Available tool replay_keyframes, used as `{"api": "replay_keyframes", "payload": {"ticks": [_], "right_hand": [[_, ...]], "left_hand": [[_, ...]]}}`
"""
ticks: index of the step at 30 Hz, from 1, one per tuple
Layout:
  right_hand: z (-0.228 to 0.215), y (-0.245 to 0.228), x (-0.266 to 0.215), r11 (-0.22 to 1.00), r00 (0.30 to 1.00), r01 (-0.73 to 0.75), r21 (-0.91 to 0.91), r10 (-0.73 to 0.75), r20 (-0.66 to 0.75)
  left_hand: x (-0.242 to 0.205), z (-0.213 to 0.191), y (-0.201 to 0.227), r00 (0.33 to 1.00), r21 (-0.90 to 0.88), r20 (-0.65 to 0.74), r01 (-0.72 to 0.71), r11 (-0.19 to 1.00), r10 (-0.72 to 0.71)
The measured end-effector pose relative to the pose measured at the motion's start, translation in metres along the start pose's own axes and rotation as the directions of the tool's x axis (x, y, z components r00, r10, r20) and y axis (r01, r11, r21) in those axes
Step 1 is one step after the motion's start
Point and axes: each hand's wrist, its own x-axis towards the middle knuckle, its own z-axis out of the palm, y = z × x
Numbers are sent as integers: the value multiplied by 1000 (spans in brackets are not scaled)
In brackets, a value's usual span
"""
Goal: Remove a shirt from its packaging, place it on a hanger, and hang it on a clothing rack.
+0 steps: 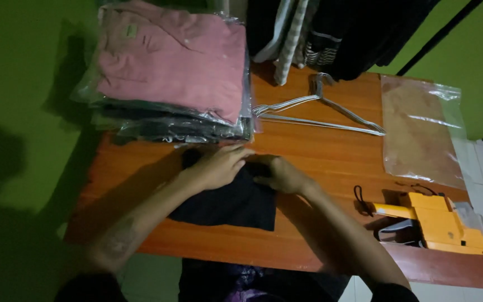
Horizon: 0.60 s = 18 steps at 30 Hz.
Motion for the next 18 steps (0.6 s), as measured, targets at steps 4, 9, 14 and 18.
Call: {"api": "replay_keyframes", "payload": {"ticks": [4, 9, 14, 18], "right_hand": [[-22, -7, -21, 987, 985, -162, -14, 162, 53], [-37, 68, -112, 729, 840, -532, -430, 517, -162], [-54, 119, -202, 489, 696, -649, -583, 691, -196], [-70, 49, -184, 834, 849, -494, -247, 402, -343]], "left_hand": [[-20, 5, -18, 1000, 4, 8, 25, 1000, -25], [-25, 23, -13, 984, 80, -127, -115, 990, 124], [-7, 17, 52, 994, 125, 53, 87, 988, -95], [20, 59, 53, 964, 108, 148, 205, 973, -220]]}}
